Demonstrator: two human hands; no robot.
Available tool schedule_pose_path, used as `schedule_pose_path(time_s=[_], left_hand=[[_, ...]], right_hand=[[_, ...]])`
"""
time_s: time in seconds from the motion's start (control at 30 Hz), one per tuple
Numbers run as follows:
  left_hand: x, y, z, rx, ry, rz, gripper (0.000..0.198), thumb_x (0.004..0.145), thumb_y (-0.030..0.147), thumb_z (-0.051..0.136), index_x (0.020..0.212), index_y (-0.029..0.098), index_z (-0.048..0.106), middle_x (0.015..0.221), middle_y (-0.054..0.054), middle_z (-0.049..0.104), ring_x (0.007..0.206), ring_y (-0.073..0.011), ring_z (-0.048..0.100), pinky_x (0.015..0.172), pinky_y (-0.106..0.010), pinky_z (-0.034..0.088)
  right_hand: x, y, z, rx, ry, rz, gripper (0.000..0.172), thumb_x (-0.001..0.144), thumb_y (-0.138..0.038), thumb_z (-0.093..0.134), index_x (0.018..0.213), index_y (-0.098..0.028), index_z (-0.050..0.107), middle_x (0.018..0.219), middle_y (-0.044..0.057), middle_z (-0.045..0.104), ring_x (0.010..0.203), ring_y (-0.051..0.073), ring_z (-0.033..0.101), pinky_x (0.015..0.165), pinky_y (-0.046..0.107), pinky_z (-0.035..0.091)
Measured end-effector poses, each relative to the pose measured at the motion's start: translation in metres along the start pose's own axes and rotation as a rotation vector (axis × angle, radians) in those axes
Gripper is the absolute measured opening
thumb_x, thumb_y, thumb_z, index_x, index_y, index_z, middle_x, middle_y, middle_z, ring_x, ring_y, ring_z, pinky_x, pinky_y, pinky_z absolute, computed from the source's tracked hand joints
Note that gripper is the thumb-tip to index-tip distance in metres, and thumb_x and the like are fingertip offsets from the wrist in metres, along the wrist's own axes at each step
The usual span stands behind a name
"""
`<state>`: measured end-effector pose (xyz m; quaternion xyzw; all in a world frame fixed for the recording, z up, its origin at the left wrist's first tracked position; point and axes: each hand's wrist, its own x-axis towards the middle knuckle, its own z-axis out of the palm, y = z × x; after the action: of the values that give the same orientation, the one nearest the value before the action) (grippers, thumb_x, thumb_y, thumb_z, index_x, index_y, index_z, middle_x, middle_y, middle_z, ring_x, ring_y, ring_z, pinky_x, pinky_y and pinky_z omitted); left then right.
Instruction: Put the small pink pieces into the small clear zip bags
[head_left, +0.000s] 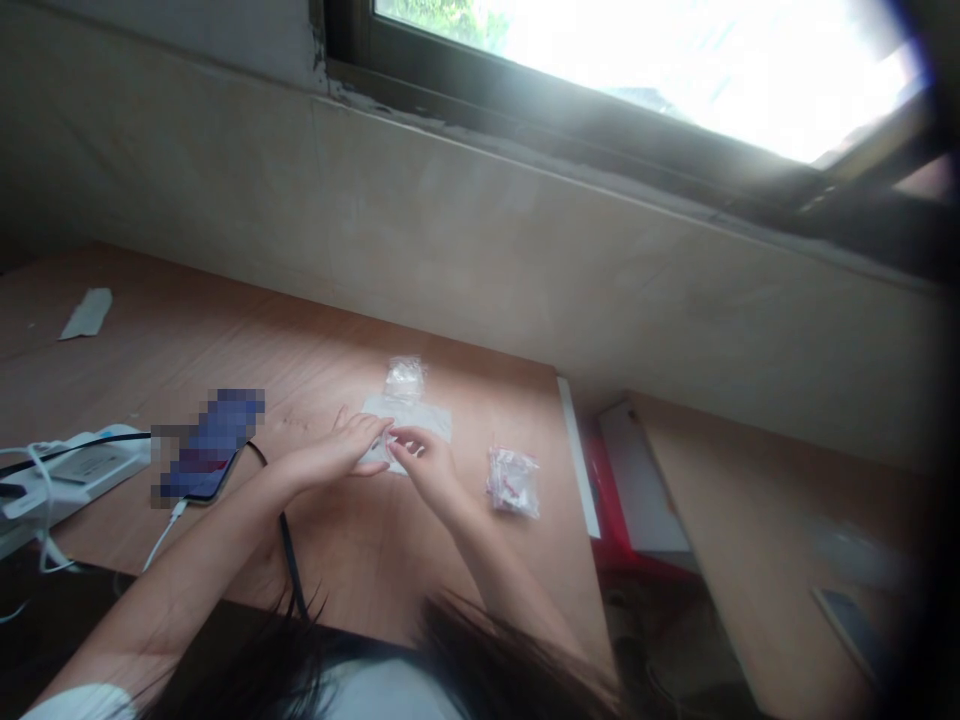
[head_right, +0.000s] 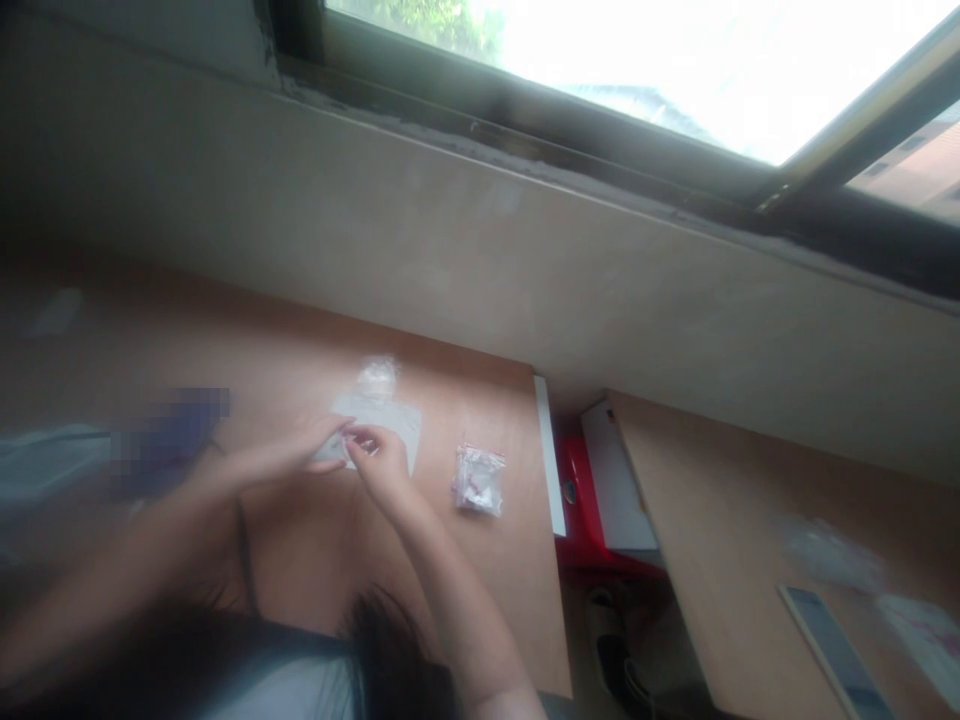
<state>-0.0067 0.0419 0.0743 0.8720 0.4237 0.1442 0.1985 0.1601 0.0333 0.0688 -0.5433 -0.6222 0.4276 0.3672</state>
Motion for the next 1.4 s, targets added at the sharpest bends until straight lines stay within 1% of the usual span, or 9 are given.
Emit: schedule_pose_path(time_s=[0.17, 0.37, 0.5, 0.63, 0.8, 0.9, 1.0, 1.17, 1.4], left_hand=[[-0.002, -0.009, 0.003, 0.043, 0.041, -0.027, 0.044, 0.072, 0.035, 0.05, 0.111, 0.015, 0.042, 0.102, -0.01, 0.052, 0.099, -0.0254, 0.045, 0.091, -0.049, 0.023], [-0.003, -0.021, 0.01, 0.078, 0.047, -0.026, 0.044, 0.072, 0.036, 0.05, 0.111, 0.016, 0.043, 0.101, -0.009, 0.053, 0.097, -0.0253, 0.045, 0.09, -0.047, 0.026], [-0.002, -0.026, 0.015, 0.081, 0.031, -0.048, 0.044, 0.072, 0.036, 0.05, 0.11, 0.017, 0.043, 0.101, -0.009, 0.053, 0.097, -0.0256, 0.045, 0.089, -0.049, 0.025], [-0.001, -0.023, 0.014, 0.056, 0.026, -0.054, 0.044, 0.073, 0.036, 0.049, 0.112, 0.016, 0.041, 0.103, -0.01, 0.052, 0.099, -0.0252, 0.045, 0.09, -0.05, 0.024], [0.002, -0.014, 0.011, 0.033, 0.042, -0.059, 0.045, 0.074, 0.036, 0.048, 0.112, 0.014, 0.04, 0.106, -0.012, 0.052, 0.101, -0.0254, 0.045, 0.09, -0.049, 0.024], [0.002, -0.014, 0.01, 0.022, 0.066, -0.075, 0.044, 0.075, 0.036, 0.048, 0.112, 0.015, 0.041, 0.106, -0.012, 0.052, 0.101, -0.0259, 0.045, 0.09, -0.05, 0.023], [0.002, -0.015, 0.01, 0.021, 0.076, -0.087, 0.044, 0.074, 0.036, 0.049, 0.112, 0.015, 0.041, 0.105, -0.011, 0.053, 0.1, -0.0262, 0.046, 0.09, -0.051, 0.023], [0.001, -0.014, 0.01, 0.022, 0.084, -0.093, 0.043, 0.074, 0.034, 0.049, 0.112, 0.015, 0.041, 0.104, -0.01, 0.054, 0.098, -0.0255, 0.047, 0.09, -0.05, 0.025], [0.0, -0.019, 0.013, 0.036, 0.075, -0.086, 0.045, 0.073, 0.037, 0.049, 0.111, 0.015, 0.043, 0.103, -0.011, 0.054, 0.099, -0.0269, 0.047, 0.089, -0.049, 0.026]], right_hand=[[0.01, 0.039, 0.0, -0.251, 0.165, 0.079, 0.015, 0.064, -0.016, 0.053, 0.076, -0.015, 0.061, 0.078, 0.006, 0.061, 0.072, 0.015, 0.054, 0.068, 0.027, 0.04], [0.016, 0.072, 0.012, -0.392, 0.098, 0.044, 0.01, 0.066, -0.016, 0.052, 0.071, -0.013, 0.06, 0.076, 0.007, 0.06, 0.071, 0.015, 0.053, 0.067, 0.026, 0.039], [0.017, 0.067, 0.008, -0.353, 0.097, 0.046, 0.008, 0.065, -0.017, 0.053, 0.067, -0.013, 0.06, 0.074, 0.007, 0.061, 0.068, 0.015, 0.053, 0.066, 0.027, 0.04], [0.015, 0.04, 0.002, -0.149, 0.161, 0.109, 0.012, 0.066, -0.022, 0.053, 0.068, -0.014, 0.061, 0.072, 0.006, 0.063, 0.066, 0.014, 0.055, 0.062, 0.025, 0.04], [0.013, 0.01, 0.003, 0.069, -0.004, 0.106, 0.019, 0.065, -0.031, 0.056, 0.075, -0.017, 0.064, 0.071, 0.003, 0.064, 0.056, 0.012, 0.052, 0.055, 0.023, 0.04], [0.011, 0.016, 0.003, 0.075, 0.065, 0.141, 0.02, 0.066, -0.03, 0.053, 0.079, -0.017, 0.062, 0.073, 0.003, 0.064, 0.059, 0.012, 0.052, 0.057, 0.024, 0.04], [0.007, 0.037, 0.007, -0.093, 0.177, 0.137, 0.013, 0.065, -0.025, 0.053, 0.072, -0.015, 0.059, 0.073, 0.004, 0.061, 0.065, 0.014, 0.052, 0.062, 0.026, 0.04], [-0.001, 0.065, 0.021, -0.351, 0.166, 0.081, 0.006, 0.064, -0.018, 0.053, 0.068, -0.015, 0.056, 0.073, 0.005, 0.057, 0.069, 0.015, 0.049, 0.064, 0.027, 0.038], [0.003, 0.043, 0.011, -0.22, 0.226, 0.073, 0.01, 0.068, -0.023, 0.05, 0.068, -0.016, 0.058, 0.071, 0.004, 0.059, 0.068, 0.015, 0.051, 0.065, 0.027, 0.038]])
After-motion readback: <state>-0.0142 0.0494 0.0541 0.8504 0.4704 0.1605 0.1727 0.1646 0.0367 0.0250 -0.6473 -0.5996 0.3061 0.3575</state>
